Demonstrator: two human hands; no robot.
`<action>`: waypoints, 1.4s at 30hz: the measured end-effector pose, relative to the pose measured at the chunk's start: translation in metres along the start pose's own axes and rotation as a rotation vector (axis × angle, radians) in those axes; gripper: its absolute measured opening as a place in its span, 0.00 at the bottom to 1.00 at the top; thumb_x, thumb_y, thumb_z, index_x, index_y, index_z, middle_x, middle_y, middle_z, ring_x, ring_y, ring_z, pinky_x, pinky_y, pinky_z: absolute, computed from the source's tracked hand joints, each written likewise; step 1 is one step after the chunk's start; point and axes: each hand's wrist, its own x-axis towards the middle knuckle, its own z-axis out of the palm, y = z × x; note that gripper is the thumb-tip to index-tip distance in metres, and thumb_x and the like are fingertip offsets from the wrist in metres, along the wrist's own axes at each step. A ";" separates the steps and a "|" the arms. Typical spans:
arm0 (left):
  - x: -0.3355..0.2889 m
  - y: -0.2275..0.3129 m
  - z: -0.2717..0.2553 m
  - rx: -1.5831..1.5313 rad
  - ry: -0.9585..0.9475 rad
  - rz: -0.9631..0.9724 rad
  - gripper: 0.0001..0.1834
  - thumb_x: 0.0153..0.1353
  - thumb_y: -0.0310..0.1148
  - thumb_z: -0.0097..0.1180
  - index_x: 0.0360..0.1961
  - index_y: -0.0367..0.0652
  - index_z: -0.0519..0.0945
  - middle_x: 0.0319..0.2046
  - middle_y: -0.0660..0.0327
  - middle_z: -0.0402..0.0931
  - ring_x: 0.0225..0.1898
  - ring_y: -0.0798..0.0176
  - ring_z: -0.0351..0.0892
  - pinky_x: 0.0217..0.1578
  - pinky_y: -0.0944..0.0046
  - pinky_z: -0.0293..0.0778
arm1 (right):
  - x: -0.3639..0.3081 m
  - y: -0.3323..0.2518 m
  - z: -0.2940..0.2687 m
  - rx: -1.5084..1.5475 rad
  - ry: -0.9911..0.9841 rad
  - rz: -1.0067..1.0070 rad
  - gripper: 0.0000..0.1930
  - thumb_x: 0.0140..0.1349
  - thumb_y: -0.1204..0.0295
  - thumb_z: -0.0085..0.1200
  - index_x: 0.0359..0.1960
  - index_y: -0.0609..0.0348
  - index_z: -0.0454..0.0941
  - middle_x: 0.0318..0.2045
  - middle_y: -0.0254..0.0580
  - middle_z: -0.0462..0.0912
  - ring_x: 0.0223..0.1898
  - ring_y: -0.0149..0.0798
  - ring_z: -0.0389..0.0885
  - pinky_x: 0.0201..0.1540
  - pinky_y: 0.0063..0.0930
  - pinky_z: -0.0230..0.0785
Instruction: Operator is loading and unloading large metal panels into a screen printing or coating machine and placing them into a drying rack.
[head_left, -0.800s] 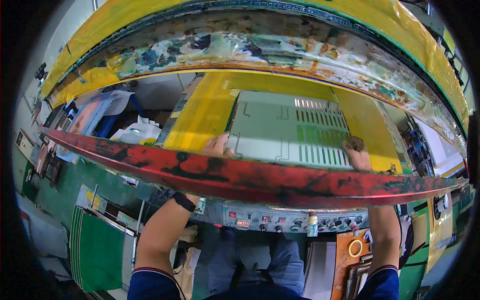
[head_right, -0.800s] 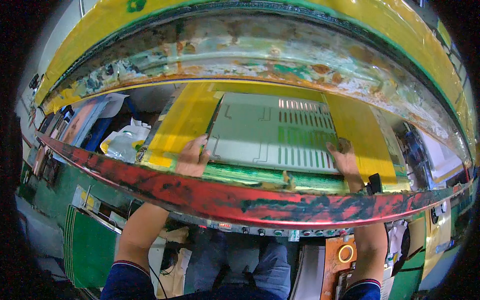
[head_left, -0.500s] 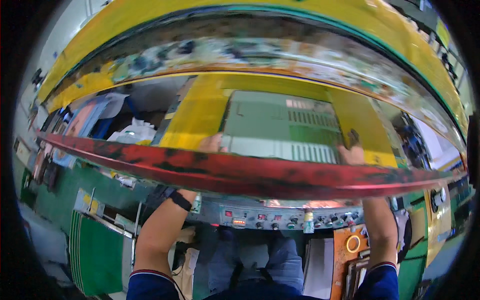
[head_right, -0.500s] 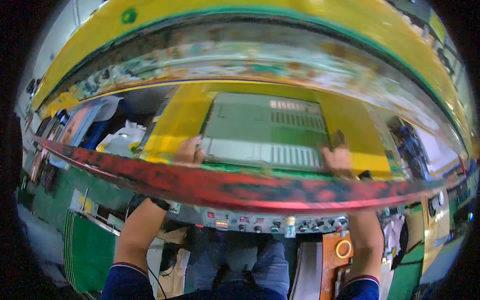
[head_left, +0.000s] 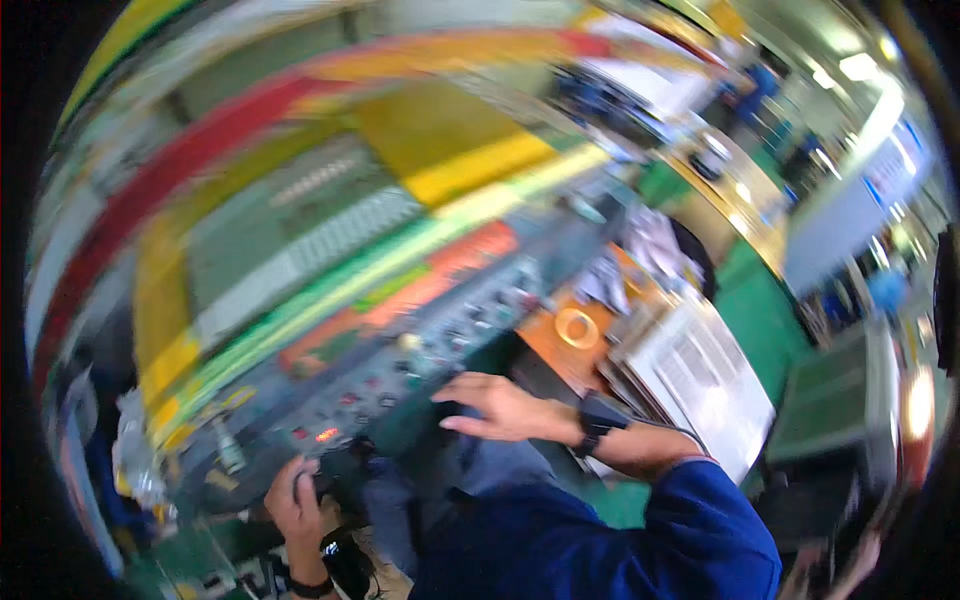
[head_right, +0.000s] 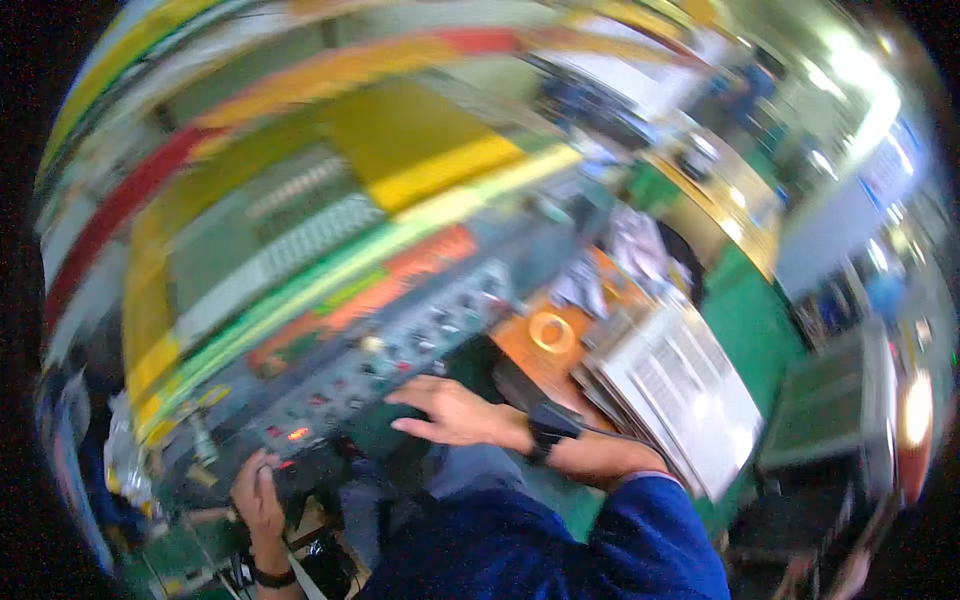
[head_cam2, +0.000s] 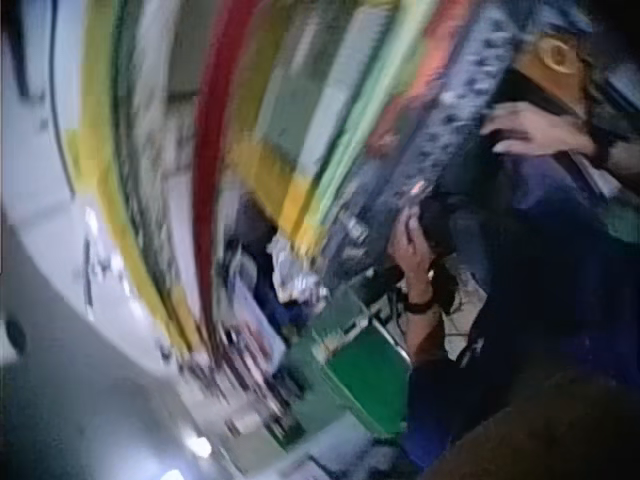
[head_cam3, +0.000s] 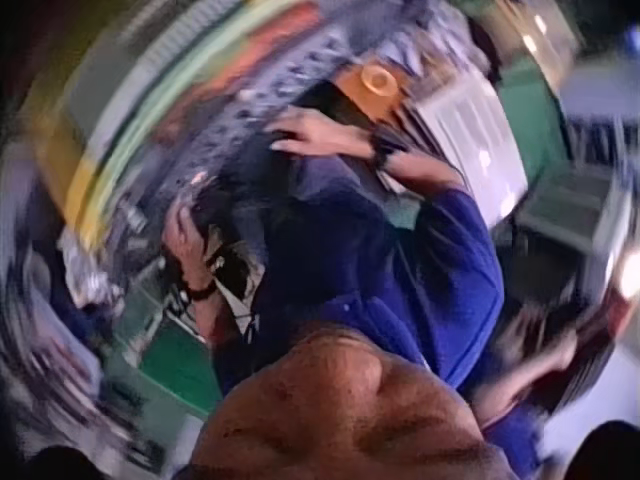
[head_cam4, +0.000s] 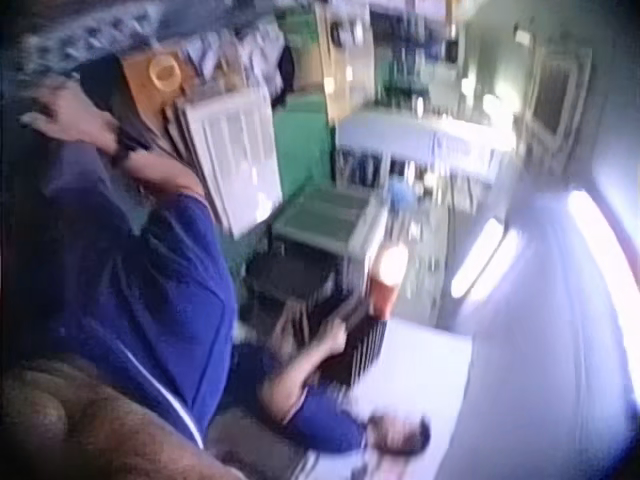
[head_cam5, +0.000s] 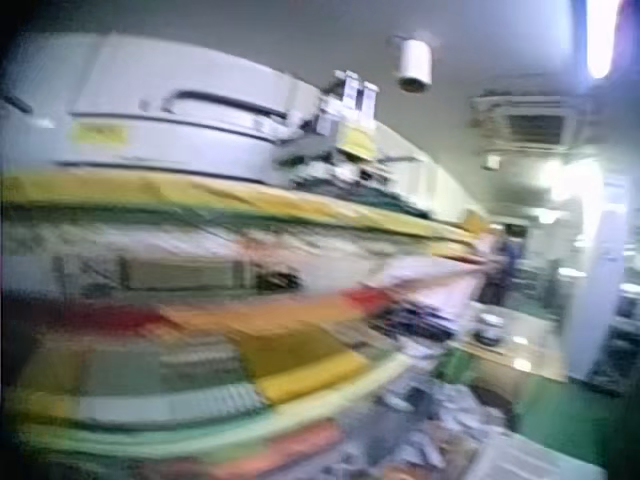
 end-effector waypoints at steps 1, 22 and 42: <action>-0.014 -0.005 0.005 -0.030 -0.003 -0.085 0.13 0.62 0.22 0.50 0.46 0.29 0.78 0.35 0.49 0.82 0.36 0.56 0.83 0.41 0.60 0.77 | -0.018 0.006 0.004 -0.028 -0.015 0.004 0.21 0.59 0.63 0.59 0.49 0.64 0.76 0.45 0.55 0.80 0.48 0.54 0.78 0.54 0.43 0.71; -0.020 0.020 0.107 -0.181 -0.348 -0.356 0.11 0.61 0.22 0.53 0.45 0.30 0.78 0.35 0.51 0.83 0.38 0.60 0.83 0.43 0.62 0.76 | -0.333 0.110 -0.144 -1.040 0.026 0.816 0.19 0.49 0.66 0.57 0.45 0.57 0.77 0.47 0.42 0.79 0.47 0.46 0.74 0.52 0.39 0.65; -0.016 0.032 0.126 -0.150 -0.473 -0.277 0.12 0.61 0.22 0.54 0.46 0.31 0.79 0.35 0.51 0.83 0.38 0.60 0.83 0.42 0.63 0.76 | -0.419 0.039 -0.119 -0.860 0.479 0.877 0.22 0.57 0.62 0.59 0.51 0.58 0.75 0.48 0.50 0.77 0.49 0.54 0.73 0.54 0.45 0.65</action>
